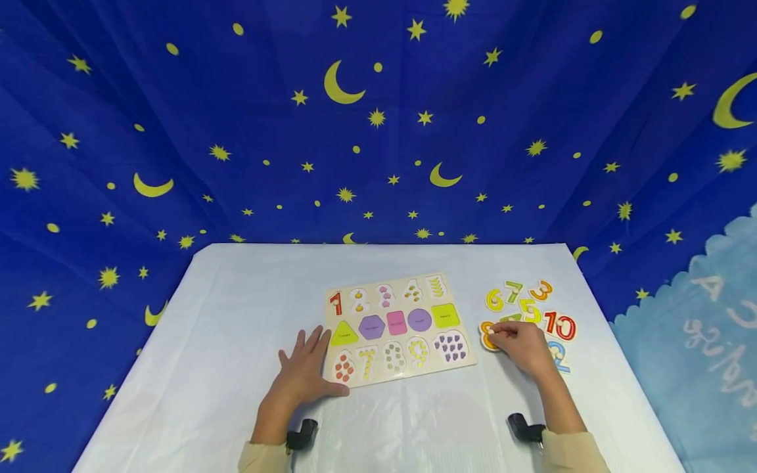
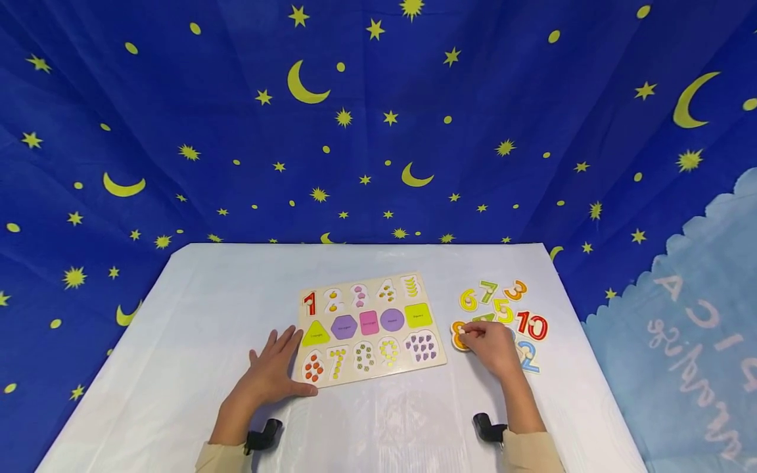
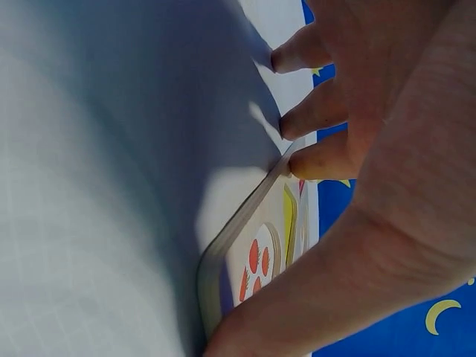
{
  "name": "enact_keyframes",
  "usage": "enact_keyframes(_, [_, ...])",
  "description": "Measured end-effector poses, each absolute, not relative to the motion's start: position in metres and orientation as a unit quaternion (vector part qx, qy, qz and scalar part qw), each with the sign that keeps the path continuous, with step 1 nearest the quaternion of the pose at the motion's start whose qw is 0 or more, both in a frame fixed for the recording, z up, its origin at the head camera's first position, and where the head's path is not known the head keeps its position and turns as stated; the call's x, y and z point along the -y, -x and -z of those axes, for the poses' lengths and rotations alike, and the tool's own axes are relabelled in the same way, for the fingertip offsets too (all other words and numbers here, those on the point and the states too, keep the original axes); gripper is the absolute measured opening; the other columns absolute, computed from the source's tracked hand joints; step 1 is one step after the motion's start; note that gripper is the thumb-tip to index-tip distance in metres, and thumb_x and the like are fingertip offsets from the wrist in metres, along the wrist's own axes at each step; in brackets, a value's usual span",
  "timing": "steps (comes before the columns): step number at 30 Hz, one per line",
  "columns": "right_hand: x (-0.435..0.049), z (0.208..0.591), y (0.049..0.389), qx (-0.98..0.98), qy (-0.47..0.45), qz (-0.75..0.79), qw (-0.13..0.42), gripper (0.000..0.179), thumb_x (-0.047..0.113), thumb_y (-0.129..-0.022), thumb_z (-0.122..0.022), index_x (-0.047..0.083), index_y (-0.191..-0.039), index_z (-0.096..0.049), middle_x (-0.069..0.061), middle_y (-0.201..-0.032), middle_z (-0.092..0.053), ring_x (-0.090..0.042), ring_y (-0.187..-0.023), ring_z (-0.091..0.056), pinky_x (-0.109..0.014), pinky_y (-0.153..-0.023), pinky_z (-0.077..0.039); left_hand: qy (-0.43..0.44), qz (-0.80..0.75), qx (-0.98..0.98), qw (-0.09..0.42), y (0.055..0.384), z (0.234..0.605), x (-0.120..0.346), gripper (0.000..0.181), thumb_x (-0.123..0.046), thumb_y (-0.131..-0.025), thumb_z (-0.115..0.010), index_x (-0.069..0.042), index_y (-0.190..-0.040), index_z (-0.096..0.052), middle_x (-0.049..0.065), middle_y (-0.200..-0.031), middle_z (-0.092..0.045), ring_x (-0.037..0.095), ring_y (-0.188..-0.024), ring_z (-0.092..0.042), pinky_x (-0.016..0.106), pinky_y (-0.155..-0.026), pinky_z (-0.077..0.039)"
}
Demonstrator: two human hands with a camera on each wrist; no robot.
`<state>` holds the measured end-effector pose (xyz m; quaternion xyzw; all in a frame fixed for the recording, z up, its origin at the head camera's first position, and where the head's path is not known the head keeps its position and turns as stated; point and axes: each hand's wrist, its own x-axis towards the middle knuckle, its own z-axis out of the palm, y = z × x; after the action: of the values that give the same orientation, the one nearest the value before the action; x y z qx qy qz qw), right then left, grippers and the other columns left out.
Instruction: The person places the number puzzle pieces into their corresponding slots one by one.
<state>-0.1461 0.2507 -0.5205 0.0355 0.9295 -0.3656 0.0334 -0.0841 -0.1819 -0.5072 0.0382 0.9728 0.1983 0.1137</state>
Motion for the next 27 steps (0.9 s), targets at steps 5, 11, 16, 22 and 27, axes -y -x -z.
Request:
enact_keyframes(5, [-0.246, 0.521, 0.147, -0.925, -0.026, 0.377, 0.039, 0.023, 0.024, -0.085, -0.074, 0.005, -0.098, -0.073, -0.004, -0.087, -0.068, -0.018, -0.073, -0.056, -0.031, -0.062, -0.045, -0.031, -0.198, -0.972, 0.123, 0.086, 0.509, 0.182, 0.123, -0.064, -0.054, -0.083, -0.010, -0.151, -0.030, 0.013, -0.157, -0.021, 0.044, -0.142, -0.007, 0.077, -0.098, -0.006])
enact_keyframes(11, [-0.243, 0.522, 0.147, -0.924, -0.015, 0.380, 0.042, 0.023, 0.023, -0.085, -0.073, 0.005, -0.100, -0.073, -0.005, -0.089, -0.068, -0.017, -0.074, -0.057, -0.030, -0.063, -0.046, -0.032, -0.200, -0.971, 0.124, 0.085, 0.509, 0.182, 0.123, -0.064, -0.055, -0.083, -0.010, -0.151, -0.030, 0.013, -0.157, -0.020, 0.044, -0.142, -0.007, 0.077, -0.098, -0.005])
enact_keyframes(16, [-0.238, 0.520, 0.146, -0.921, -0.018, 0.387, 0.049, 0.022, 0.021, -0.085, -0.073, 0.004, -0.099, -0.072, -0.005, -0.087, -0.068, -0.017, -0.072, -0.058, -0.030, -0.061, -0.047, -0.029, -0.202, -0.971, 0.127, 0.085, 0.509, 0.182, 0.123, -0.063, -0.055, -0.084, -0.009, -0.151, -0.030, 0.013, -0.157, -0.020, 0.044, -0.142, -0.007, 0.077, -0.098, -0.005])
enact_keyframes(22, [-0.233, 0.521, 0.146, -0.922, -0.009, 0.385, 0.036, 0.024, 0.021, -0.083, -0.074, 0.003, -0.099, -0.073, -0.003, -0.082, -0.067, -0.015, -0.069, -0.058, -0.031, -0.060, -0.047, -0.029, -0.205, -0.970, 0.125, 0.086, 0.511, 0.183, 0.125, -0.064, -0.053, -0.084, -0.009, -0.152, -0.029, 0.013, -0.158, -0.019, 0.043, -0.142, -0.006, 0.076, -0.098, -0.005])
enact_keyframes(27, [-0.226, 0.526, 0.145, -0.921, -0.011, 0.387, 0.039, 0.023, 0.021, -0.083, -0.074, 0.004, -0.097, -0.073, -0.001, -0.080, -0.066, -0.015, -0.067, -0.056, -0.030, -0.059, -0.046, -0.028, -0.207, -0.970, 0.126, 0.085, 0.513, 0.183, 0.125, -0.064, -0.053, -0.083, -0.009, -0.152, -0.029, 0.013, -0.157, -0.020, 0.043, -0.142, -0.006, 0.077, -0.098, -0.004])
